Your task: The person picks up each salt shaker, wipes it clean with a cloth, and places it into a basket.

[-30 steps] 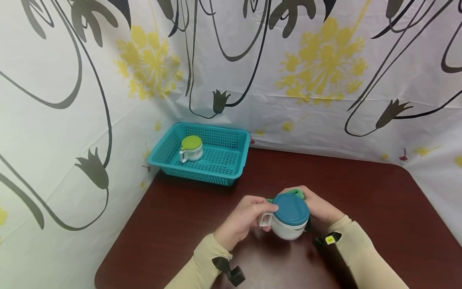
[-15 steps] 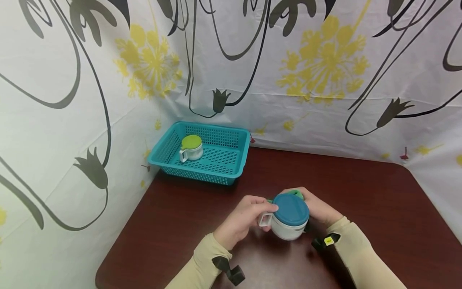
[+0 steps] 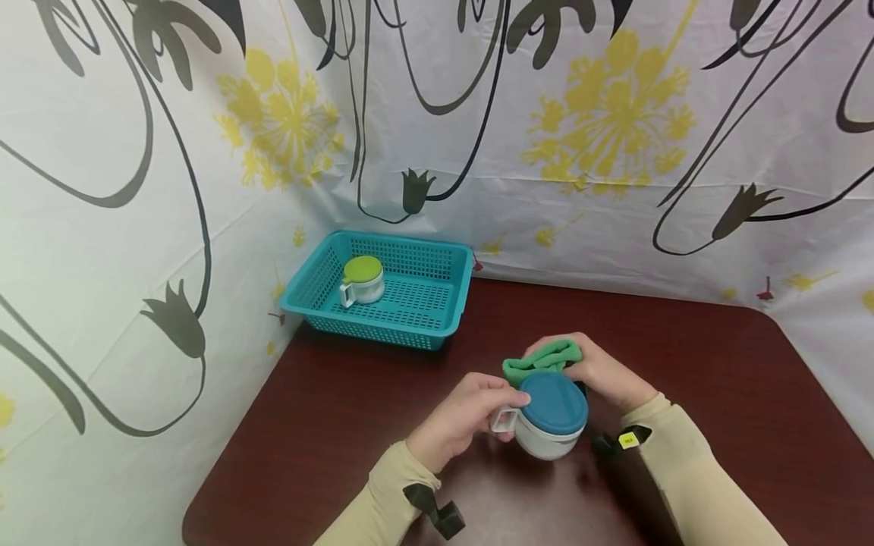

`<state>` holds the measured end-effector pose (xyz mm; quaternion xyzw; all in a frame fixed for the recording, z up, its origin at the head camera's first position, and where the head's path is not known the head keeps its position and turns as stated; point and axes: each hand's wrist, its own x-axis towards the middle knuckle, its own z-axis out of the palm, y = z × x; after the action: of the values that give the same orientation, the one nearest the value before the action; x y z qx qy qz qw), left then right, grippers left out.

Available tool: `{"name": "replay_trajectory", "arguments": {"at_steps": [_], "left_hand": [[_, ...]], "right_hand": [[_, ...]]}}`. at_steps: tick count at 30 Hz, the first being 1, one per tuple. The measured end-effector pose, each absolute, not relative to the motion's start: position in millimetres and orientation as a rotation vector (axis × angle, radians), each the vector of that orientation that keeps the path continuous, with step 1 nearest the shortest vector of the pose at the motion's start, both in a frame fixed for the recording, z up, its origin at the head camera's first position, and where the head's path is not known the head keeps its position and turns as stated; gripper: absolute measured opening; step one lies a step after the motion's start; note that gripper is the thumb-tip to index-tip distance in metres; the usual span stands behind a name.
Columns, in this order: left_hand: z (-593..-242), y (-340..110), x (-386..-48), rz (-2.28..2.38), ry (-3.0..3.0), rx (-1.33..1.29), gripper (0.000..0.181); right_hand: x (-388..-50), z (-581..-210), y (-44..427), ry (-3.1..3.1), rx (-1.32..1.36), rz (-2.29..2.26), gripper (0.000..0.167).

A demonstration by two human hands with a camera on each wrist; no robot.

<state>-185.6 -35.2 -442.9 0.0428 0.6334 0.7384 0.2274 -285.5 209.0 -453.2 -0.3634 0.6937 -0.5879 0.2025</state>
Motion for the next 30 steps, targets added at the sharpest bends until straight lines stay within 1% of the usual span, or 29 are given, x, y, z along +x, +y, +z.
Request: {"name": "replay_trajectory", "arguments": {"at_steps": [3,5,10,14,19,24,27,30], "left_hand": [[-442,-35,-186,2.024,1.737,0.123,0.023],[-442,-35,-186,2.017,1.73,0.12,0.023],[-439,-33,-184,2.014,1.744,0.122,0.023],[-436,-33,-182,2.029,1.759,0.116,0.022],[-433,-33,-182,2.053,1.767,0.103,0.021],[-430,-35,-181,2.062,1.79,0.1,0.02],[-428,-37,-181,2.06,1.796,0.112,0.02],[-430,-40,-183,2.062,1.782,0.124,0.021]], "right_hand": [[-286,-435,210,1.978,-1.053,-1.629,0.046],[-285,-423,209,2.0,-1.087,-1.627,0.05],[-283,-401,202,1.924,-1.199,-1.605,0.037],[-282,-395,196,1.824,-1.279,-1.555,0.035],[-284,-396,195,1.843,-1.252,-1.508,0.041],[-292,-409,198,1.852,-1.162,-1.457,0.049],[-297,-424,201,1.812,-1.128,-1.439,0.049],[-299,-442,200,1.755,-1.081,-1.423,0.042]]}}
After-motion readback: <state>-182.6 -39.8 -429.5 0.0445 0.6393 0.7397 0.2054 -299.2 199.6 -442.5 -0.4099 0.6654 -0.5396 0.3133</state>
